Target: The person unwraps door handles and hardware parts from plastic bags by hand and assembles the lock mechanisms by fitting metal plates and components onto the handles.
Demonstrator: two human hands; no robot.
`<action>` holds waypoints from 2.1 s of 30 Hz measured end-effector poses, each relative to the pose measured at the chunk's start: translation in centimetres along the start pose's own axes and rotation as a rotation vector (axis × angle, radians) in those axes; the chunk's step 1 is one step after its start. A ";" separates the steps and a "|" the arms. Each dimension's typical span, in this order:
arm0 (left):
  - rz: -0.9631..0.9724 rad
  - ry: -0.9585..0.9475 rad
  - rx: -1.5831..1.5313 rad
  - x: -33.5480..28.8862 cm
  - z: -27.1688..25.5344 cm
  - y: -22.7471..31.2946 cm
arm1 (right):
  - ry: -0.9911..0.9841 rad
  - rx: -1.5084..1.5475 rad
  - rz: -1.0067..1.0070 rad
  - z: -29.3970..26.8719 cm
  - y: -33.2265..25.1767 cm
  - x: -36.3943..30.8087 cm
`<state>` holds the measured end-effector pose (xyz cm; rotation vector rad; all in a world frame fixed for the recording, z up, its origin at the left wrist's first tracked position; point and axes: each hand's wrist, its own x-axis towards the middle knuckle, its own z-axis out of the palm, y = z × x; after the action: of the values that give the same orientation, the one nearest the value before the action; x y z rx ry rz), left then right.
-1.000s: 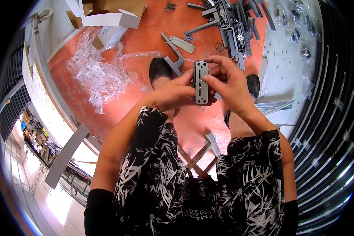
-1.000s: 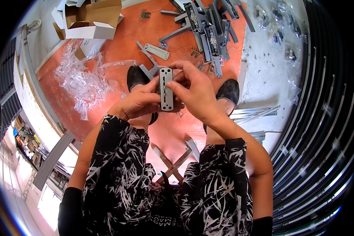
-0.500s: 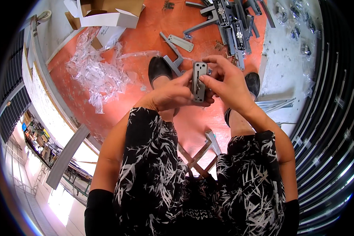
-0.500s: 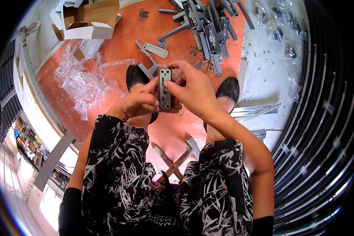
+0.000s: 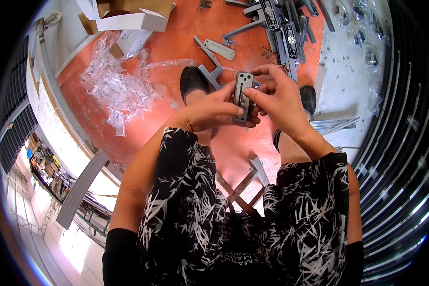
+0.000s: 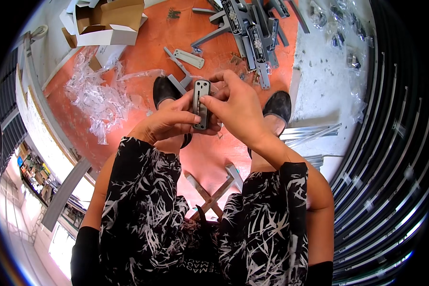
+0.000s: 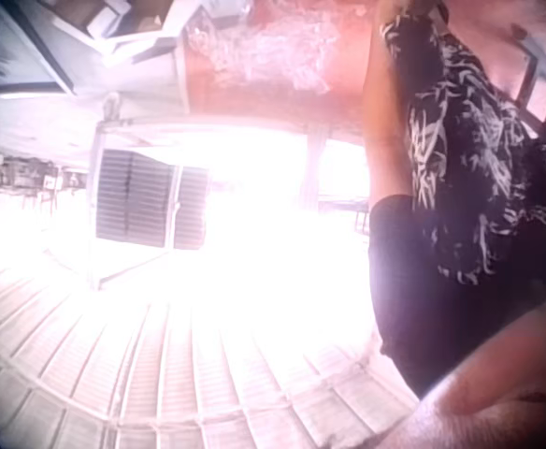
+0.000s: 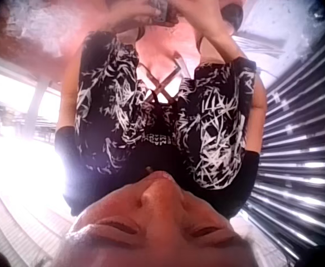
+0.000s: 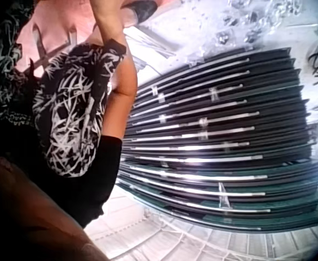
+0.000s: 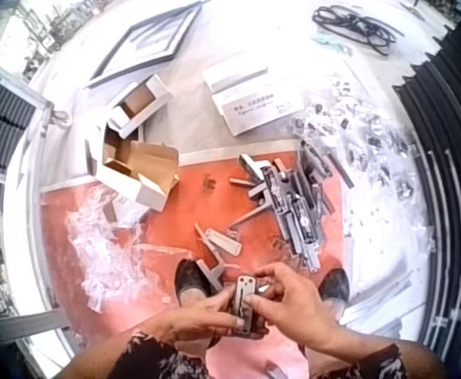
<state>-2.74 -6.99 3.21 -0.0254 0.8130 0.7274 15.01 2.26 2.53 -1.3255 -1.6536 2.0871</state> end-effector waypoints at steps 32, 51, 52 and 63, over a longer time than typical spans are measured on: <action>0.009 -0.159 0.272 3.5 1.1 -0.4 | 0.126 -0.075 -0.149 -3.3 2.1 -0.3; 0.128 -0.092 0.470 2.4 0.1 -1.5 | -0.037 0.180 -0.069 -6.3 3.9 -2.2; 0.163 -0.045 0.514 2.6 0.1 -1.2 | 0.015 0.099 -0.109 -7.3 3.9 -2.1; 0.106 0.192 0.623 2.8 -0.6 -1.3 | 0.792 0.428 0.156 -24.6 6.5 4.2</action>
<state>-1.10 -6.51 0.57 0.5177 1.2039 0.5497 32.50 19.62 -4.96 -1.8094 -0.7529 1.5157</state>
